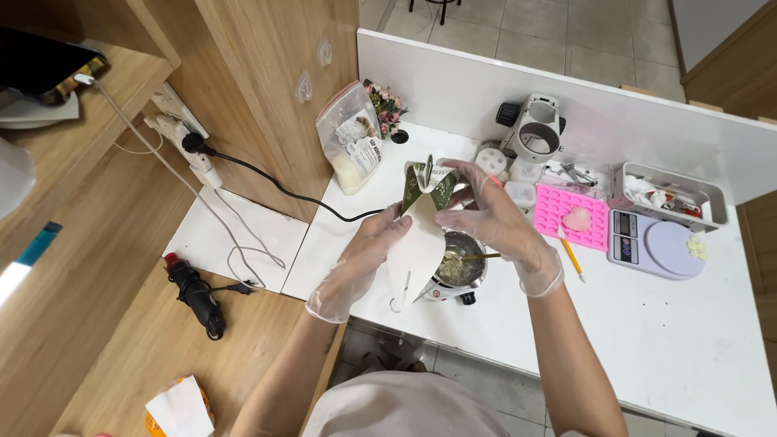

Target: Stirring and heating wax in a specialized heater for candle production.

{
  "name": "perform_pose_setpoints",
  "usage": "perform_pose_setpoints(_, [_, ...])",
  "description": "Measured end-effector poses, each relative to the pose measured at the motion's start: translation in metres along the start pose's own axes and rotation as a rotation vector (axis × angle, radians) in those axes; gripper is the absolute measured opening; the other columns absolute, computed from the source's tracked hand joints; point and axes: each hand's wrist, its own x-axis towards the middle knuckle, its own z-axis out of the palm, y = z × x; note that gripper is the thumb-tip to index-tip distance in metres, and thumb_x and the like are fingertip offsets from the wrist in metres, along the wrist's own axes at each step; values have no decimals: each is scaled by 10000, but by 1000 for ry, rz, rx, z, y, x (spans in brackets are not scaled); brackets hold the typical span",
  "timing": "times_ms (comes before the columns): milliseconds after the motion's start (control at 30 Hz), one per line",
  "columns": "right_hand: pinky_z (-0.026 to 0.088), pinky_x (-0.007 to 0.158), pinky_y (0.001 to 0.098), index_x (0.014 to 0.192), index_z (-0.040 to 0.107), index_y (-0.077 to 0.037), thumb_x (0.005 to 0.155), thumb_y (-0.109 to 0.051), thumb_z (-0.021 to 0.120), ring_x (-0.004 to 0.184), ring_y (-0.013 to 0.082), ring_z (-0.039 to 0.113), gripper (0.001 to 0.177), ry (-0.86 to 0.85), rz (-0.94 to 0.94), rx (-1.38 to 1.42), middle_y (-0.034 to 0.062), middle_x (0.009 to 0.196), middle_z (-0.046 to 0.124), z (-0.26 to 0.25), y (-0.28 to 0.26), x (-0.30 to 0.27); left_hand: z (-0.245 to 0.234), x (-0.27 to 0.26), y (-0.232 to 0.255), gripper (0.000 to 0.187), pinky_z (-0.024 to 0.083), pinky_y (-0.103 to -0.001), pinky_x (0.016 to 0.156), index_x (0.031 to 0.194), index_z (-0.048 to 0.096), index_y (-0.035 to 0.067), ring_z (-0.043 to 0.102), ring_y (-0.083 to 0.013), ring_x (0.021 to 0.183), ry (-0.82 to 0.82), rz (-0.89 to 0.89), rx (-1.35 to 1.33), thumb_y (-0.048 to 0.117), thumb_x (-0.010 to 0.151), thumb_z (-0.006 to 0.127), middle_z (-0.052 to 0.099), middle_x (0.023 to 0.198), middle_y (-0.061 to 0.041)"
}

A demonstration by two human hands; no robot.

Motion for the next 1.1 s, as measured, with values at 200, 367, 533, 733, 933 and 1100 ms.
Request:
perform_pose_setpoints(200, [559, 838, 414, 1470, 472, -3, 677, -190, 879, 929, 285, 613, 911, 81, -60, -49, 179, 1130, 604, 7, 20, 23, -13, -17, 27, 596, 566, -401, 864, 1462, 555, 87, 685, -280, 989, -66, 0, -186, 393, 951, 581, 703, 1097, -193])
perform_pose_setpoints(367, [551, 906, 475, 1482, 463, -15, 676, -19, 747, 943, 297, 608, 854, 163, -49, -104, 191, 1143, 614, 13, 24, 29, -31, 0, 11, 268, 491, -215, 642, 915, 731, 66, 666, -147, 724, 204, 106, 63, 320, 961, 660, 707, 795, -87])
perform_pose_setpoints(533, [571, 915, 464, 1460, 459, 12, 701, -168, 815, 960, 348, 628, 857, 156, -81, -112, 259, 1203, 600, 21, 24, 36, -36, 18, 9, 391, 489, -265, 632, 1010, 713, 73, 642, -151, 744, 233, 140, 280, 400, 825, 820, 709, 835, -101])
perform_pose_setpoints(733, [545, 866, 399, 1445, 510, -53, 658, -254, 890, 941, 293, 651, 897, 186, -113, -318, 198, 1195, 635, 33, 21, 33, -20, 23, 22, 405, 581, -388, 809, 1049, 753, 83, 744, -286, 902, 252, 74, 492, 367, 763, 796, 759, 899, -139])
perform_pose_setpoints(933, [552, 854, 379, 1455, 512, -80, 651, -267, 899, 930, 284, 661, 911, 209, -52, -363, 201, 1204, 646, 25, 28, 34, -30, 33, 16, 303, 586, -372, 855, 1039, 799, 125, 757, -273, 958, 203, 102, 595, 191, 779, 658, 794, 929, -95])
perform_pose_setpoints(1100, [541, 849, 414, 1470, 490, -36, 687, -216, 875, 930, 316, 647, 891, 254, -44, -339, 251, 1207, 630, 9, 35, 32, -34, 40, 9, 260, 532, -240, 624, 1106, 752, 47, 692, -152, 642, 140, 31, 352, 119, 896, 617, 754, 784, -110])
